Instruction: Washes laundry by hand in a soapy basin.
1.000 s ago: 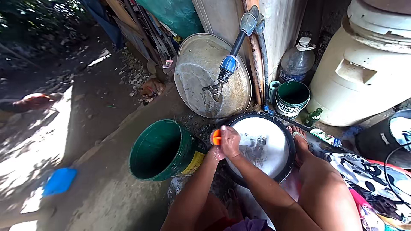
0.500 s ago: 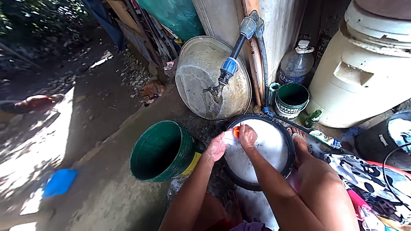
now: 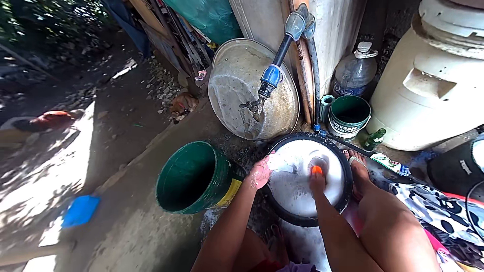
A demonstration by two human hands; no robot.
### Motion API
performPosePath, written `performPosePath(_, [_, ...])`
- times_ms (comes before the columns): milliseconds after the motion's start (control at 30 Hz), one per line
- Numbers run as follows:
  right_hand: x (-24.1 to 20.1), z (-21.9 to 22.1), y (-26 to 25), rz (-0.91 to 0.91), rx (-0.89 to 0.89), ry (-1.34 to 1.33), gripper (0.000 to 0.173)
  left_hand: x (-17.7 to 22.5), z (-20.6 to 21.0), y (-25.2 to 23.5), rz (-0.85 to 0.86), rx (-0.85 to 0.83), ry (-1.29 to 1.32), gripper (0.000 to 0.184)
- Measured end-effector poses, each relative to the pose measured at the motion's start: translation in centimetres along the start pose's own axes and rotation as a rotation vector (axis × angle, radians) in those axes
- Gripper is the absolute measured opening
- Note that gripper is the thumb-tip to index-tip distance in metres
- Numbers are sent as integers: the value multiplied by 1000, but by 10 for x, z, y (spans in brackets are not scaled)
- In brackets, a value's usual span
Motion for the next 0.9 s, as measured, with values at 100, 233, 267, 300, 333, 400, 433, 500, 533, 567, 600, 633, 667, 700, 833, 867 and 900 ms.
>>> performPosePath(100, [9,9,4,7,-107,-41,48,2,0,-5,-4,8,-4,45])
performPosePath(233, [-90,-12,57,-261,81,-279,53,-6,-4,-11,-44,45,-38,45])
performPosePath(267, [-125,-21,79,-427,134,-370,50,-9,-5,-11,-39,73,-31,45])
performPosePath(300, [-156,-29,101,-607,193,-449,50,-12,-4,-7,-18,117,-2,46])
performPosePath(333, [-180,-37,120,-774,288,-493,50,-14,-1,0,0,127,62,50])
performPosePath(400, [-196,-48,124,-890,458,-372,53,-14,9,12,17,122,132,50])
performPosePath(433, [-191,-52,109,-813,451,-220,53,-12,12,13,13,86,88,49])
performPosePath(500, [-173,-65,70,-576,314,5,58,-5,16,14,1,-8,15,46])
performPosePath(533, [-169,-71,63,-507,280,12,60,-2,15,14,5,-48,5,47])
performPosePath(567, [-173,-74,70,-498,255,-28,59,0,13,14,16,-54,10,47])
performPosePath(600, [-184,-75,89,-554,256,-106,57,0,12,14,29,-26,33,45])
performPosePath(633, [-196,-71,113,-667,307,-200,54,-3,11,17,40,23,79,45])
performPosePath(667, [-205,-64,132,-789,396,-282,53,-5,12,23,45,78,138,47])
performPosePath(700, [-208,-58,138,-849,466,-300,53,-5,14,28,46,99,169,49])
performPosePath(833, [-176,-68,73,-531,275,-39,60,8,14,16,24,-77,41,49])
performPosePath(867, [-175,-71,73,-509,263,-51,61,8,12,15,26,-82,33,49])
performPosePath(900, [-183,-73,88,-558,266,-111,59,7,9,15,36,-52,37,47])
Point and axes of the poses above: each hand's wrist, its own y-axis away from the middle knuckle, its own z-axis out of the palm, x = y × z, the point moved 4 cm from there along -y, towards the middle knuckle, and after that the axes turned 13 degrees about y, right-handed, at the moved point
